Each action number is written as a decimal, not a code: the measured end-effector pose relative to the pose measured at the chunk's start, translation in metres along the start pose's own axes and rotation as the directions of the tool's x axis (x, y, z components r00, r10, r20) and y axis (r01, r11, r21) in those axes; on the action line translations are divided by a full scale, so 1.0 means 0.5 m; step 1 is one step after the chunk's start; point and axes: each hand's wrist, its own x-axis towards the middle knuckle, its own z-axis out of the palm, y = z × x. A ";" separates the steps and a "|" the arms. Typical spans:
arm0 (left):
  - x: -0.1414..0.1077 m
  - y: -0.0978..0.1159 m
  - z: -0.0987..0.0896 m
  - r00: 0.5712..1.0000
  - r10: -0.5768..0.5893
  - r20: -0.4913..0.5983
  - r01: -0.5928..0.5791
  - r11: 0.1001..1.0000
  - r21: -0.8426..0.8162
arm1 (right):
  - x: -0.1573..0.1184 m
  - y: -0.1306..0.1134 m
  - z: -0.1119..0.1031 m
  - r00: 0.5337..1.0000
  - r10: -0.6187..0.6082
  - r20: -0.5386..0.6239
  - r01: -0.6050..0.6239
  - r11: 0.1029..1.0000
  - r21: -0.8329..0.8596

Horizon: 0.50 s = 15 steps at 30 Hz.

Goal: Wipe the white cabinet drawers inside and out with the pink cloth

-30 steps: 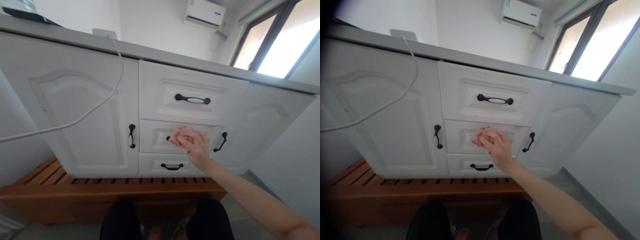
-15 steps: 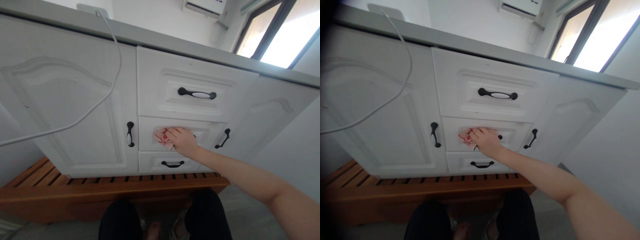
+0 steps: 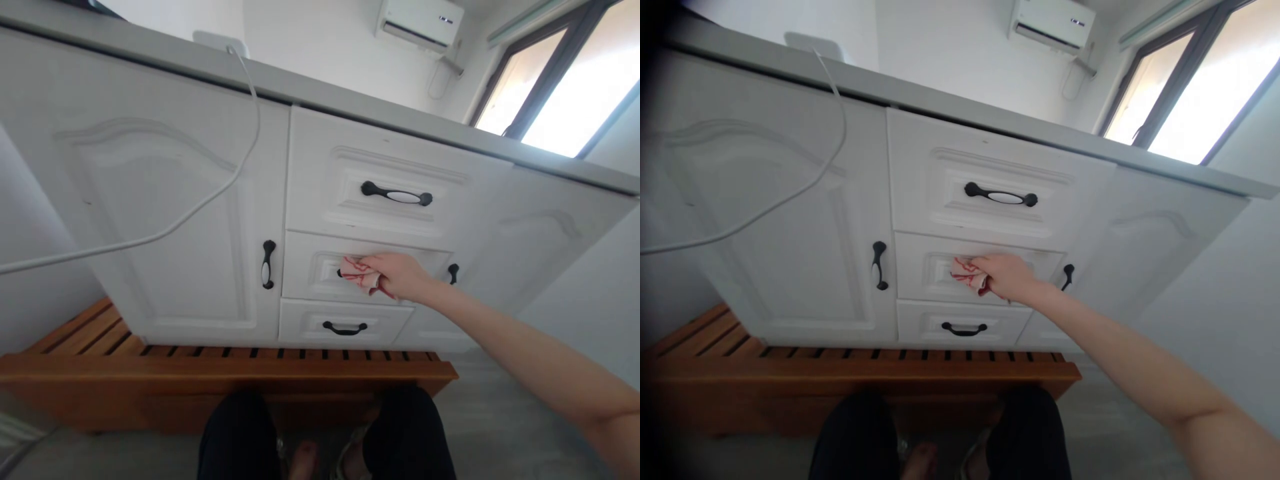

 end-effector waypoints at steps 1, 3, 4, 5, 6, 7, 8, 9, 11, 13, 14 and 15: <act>0.002 0.000 0.002 1.000 -0.021 -0.011 0.021 1.000 -0.015 | 0.017 -0.016 -0.007 0.998 -0.033 -0.049 0.034 0.999 0.009; 0.008 0.000 0.005 0.998 -0.054 -0.029 0.052 0.998 -0.046 | 0.058 -0.059 -0.012 0.972 -0.105 -0.209 0.106 0.994 -0.010; 0.011 -0.002 0.006 0.997 -0.062 -0.035 0.060 0.996 -0.060 | 0.081 -0.082 -0.009 0.947 -0.125 -0.296 0.119 0.992 -0.038; 0.013 -0.004 0.008 0.997 -0.067 -0.038 0.064 0.995 -0.072 | 0.106 -0.106 -0.001 0.920 -0.128 -0.370 0.110 0.992 -0.069; 0.016 -0.007 0.009 0.997 -0.069 -0.041 0.066 0.994 -0.082 | 0.132 -0.127 0.012 0.896 -0.114 -0.429 0.080 0.992 -0.097; 0.020 -0.011 0.010 0.997 -0.069 -0.044 0.065 0.994 -0.091 | 0.156 -0.147 0.030 0.882 -0.097 -0.462 0.046 0.992 -0.121; 0.023 -0.015 0.010 0.996 -0.069 -0.047 0.064 0.993 -0.099 | 0.178 -0.163 0.052 0.879 -0.095 -0.467 0.031 0.989 -0.142; 0.027 -0.020 0.011 0.996 -0.072 -0.050 0.066 0.992 -0.104 | 0.196 -0.176 0.079 0.886 -0.113 -0.449 0.043 0.986 -0.163; 0.036 -0.028 0.010 0.995 -0.079 -0.054 0.073 0.991 -0.113 | 0.214 -0.194 0.138 0.901 -0.192 -0.388 0.122 0.973 -0.198; 0.044 -0.033 0.010 0.994 -0.092 -0.055 0.085 0.989 -0.120 | 0.209 -0.203 0.194 0.893 -0.263 -0.364 0.190 0.956 -0.225; 0.048 -0.035 0.010 0.994 -0.097 -0.055 0.089 0.988 -0.122 | 0.199 -0.204 0.218 0.887 -0.279 -0.367 0.202 0.951 -0.234; 0.051 -0.035 0.010 0.993 -0.100 -0.054 0.093 0.988 -0.123 | 0.187 -0.204 0.237 0.882 -0.295 -0.367 0.215 0.946 -0.242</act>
